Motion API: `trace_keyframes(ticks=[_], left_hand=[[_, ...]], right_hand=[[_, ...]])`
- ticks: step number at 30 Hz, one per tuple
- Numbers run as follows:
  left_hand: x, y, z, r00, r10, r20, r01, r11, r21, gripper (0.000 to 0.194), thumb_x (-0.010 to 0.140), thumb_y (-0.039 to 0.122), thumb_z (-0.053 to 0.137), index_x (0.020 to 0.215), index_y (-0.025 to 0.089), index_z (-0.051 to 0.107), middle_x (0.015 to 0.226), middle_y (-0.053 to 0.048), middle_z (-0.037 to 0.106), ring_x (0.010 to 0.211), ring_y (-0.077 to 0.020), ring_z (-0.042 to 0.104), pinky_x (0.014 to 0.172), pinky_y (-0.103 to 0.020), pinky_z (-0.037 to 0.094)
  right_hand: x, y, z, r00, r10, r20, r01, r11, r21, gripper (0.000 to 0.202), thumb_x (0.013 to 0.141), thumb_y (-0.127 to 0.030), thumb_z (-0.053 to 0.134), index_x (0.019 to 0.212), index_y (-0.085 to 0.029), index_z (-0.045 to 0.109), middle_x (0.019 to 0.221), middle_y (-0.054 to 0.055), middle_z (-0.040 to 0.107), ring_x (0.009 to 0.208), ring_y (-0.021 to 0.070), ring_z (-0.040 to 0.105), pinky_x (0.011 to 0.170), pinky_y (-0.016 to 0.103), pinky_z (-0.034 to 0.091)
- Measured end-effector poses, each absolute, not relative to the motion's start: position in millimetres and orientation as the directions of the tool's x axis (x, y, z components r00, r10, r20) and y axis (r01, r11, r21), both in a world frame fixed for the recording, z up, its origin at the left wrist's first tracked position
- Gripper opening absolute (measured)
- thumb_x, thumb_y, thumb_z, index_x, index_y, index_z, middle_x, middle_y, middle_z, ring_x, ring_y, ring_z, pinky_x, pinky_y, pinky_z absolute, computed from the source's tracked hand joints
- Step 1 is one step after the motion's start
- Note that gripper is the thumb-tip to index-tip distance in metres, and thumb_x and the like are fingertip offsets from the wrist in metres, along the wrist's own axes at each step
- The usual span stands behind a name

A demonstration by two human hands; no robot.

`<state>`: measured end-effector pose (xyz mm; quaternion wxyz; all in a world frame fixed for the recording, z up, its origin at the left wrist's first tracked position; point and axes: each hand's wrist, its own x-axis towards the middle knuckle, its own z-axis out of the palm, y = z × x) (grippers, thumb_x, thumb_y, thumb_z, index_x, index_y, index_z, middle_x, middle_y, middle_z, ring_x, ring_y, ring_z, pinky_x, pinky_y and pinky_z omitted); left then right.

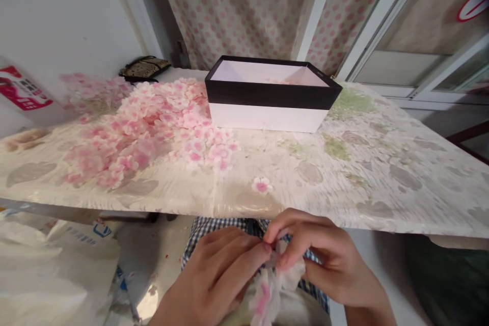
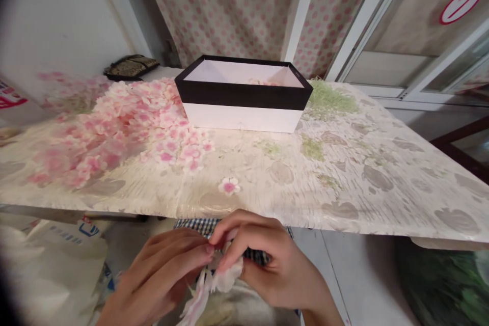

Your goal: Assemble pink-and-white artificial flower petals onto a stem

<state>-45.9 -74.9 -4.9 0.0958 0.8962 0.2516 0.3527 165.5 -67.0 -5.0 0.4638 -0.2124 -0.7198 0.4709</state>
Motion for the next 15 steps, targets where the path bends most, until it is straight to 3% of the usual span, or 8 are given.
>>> trace_keyframes(ticks=[4, 10, 15], left_hand=[[-43.5, -79.0, -7.1, 0.627, 0.556, 0.545, 0.381, -0.829, 0.408, 0.033, 0.087, 0.005, 0.043, 0.114, 0.022, 0.046, 0.083, -0.003, 0.07, 0.068, -0.0163, 0.064, 0.064, -0.028, 0.05], [-43.2, -80.4, -10.4, 0.615, 0.561, 0.554, 0.37, -0.826, 0.425, 0.032, 0.083, 0.005, 0.049, 0.111, 0.021, 0.047, 0.086, -0.004, 0.07, 0.078, -0.0162, 0.066, 0.073, -0.027, 0.053], [-35.6, -76.8, -5.9, 0.559, 0.487, 0.672, 0.305, -0.874, 0.379, 0.02, 0.086, 0.002, 0.041, 0.097, 0.015, 0.052, 0.072, -0.004, 0.067, 0.06, -0.0135, 0.062, 0.055, -0.024, 0.05]], right_hand=[[163.0, -72.4, -9.0, -0.438, 0.753, 0.491, -0.137, 0.484, -0.865, 0.047, 0.073, 0.014, 0.047, 0.094, -0.022, 0.069, 0.101, 0.003, 0.067, 0.086, 0.0128, 0.066, 0.074, 0.026, 0.054], [164.3, -77.5, -14.5, -0.434, 0.765, 0.477, -0.158, 0.457, -0.876, 0.041, 0.076, 0.011, 0.052, 0.094, -0.023, 0.067, 0.102, 0.002, 0.067, 0.088, 0.0128, 0.066, 0.076, 0.027, 0.055], [163.0, -76.5, -12.2, -0.427, 0.757, 0.495, -0.132, 0.489, -0.862, 0.033, 0.078, 0.008, 0.053, 0.091, -0.019, 0.066, 0.096, 0.003, 0.068, 0.085, 0.0113, 0.065, 0.076, 0.024, 0.054]])
